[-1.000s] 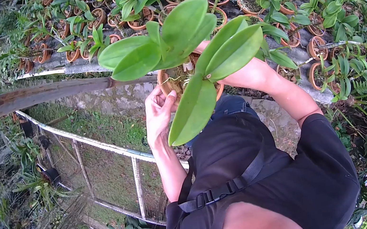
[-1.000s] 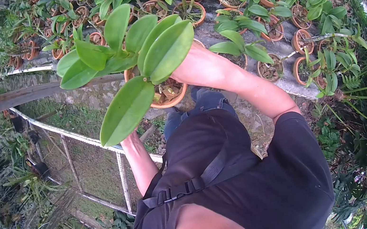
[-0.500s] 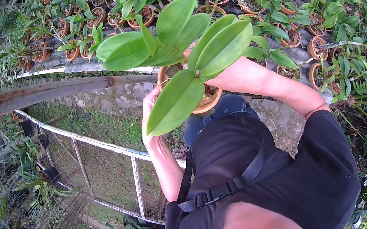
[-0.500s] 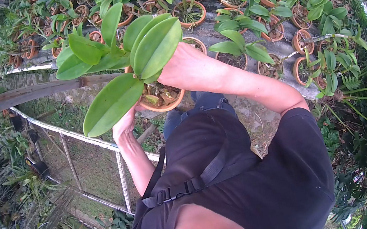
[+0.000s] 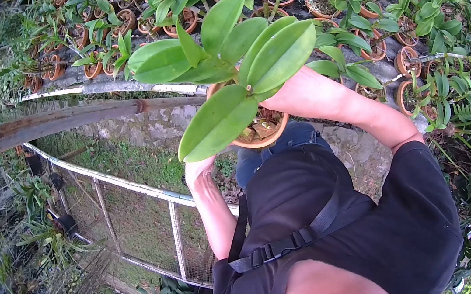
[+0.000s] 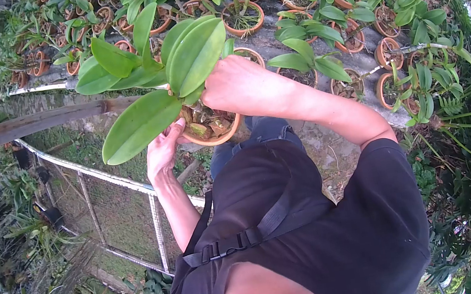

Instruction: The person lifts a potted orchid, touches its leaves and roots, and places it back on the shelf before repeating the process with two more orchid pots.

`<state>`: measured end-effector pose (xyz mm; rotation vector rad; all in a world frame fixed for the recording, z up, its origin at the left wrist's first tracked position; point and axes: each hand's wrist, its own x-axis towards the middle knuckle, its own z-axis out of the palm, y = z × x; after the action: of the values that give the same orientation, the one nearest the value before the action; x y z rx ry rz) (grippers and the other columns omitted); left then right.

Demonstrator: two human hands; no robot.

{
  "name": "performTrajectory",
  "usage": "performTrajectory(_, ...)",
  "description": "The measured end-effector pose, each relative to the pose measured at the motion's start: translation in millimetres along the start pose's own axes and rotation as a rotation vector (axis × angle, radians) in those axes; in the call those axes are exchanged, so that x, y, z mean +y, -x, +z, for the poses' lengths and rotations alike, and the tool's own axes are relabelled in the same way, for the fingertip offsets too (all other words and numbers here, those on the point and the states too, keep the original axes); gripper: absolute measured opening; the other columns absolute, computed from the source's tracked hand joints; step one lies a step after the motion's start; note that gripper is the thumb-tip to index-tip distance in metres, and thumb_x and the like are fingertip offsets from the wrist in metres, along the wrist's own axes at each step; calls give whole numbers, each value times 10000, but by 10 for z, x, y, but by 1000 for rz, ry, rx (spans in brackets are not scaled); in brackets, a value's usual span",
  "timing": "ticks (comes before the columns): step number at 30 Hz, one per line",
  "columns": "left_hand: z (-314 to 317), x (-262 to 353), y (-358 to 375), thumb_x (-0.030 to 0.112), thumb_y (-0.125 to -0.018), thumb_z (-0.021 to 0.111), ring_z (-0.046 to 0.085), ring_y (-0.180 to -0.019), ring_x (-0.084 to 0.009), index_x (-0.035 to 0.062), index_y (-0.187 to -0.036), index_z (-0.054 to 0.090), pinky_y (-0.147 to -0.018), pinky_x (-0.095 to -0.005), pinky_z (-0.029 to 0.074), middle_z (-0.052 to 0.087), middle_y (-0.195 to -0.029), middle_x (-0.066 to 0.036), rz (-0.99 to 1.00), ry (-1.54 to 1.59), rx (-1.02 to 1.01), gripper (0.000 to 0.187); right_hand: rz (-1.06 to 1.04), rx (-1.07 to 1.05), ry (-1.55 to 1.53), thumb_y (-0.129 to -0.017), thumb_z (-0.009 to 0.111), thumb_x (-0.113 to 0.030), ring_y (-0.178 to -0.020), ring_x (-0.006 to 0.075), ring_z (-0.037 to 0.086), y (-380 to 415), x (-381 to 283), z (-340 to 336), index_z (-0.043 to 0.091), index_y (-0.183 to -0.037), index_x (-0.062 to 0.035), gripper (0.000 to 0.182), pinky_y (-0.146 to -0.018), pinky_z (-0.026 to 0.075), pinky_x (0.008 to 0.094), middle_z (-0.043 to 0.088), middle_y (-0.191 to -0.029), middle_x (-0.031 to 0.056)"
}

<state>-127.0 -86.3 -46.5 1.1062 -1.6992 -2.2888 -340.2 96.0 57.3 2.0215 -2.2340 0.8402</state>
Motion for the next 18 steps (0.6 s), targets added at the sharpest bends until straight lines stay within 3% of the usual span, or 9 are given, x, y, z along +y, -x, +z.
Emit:
performTrajectory(6,-64,-141,-45,55,-891,684,639,-865,-149,-32,-1236,538,-668,-279,617,633,-1039,-87,7,13,25,385,-6,1,26,-660,666,-78,-702,295,694,48,24,49,673,-720,-7,94,-556,560,395,647,-723,117)
performTrajectory(9,-15,-51,-51,57,-892,685,642,-870,-149,-37,-1241,531,-666,-277,617,634,-1054,-92,49,-111,-12,393,-13,-47,48,-664,663,-76,-740,298,694,54,49,40,669,-722,0,96,-567,560,395,645,-745,124)
performTrajectory(18,39,1,-41,43,-894,676,644,-858,-147,-38,-1237,521,-646,-274,618,640,-1031,-98,19,-15,-35,385,13,-42,-62,-690,646,-80,-851,315,677,55,52,-46,659,-722,21,106,-615,556,412,642,-864,142)
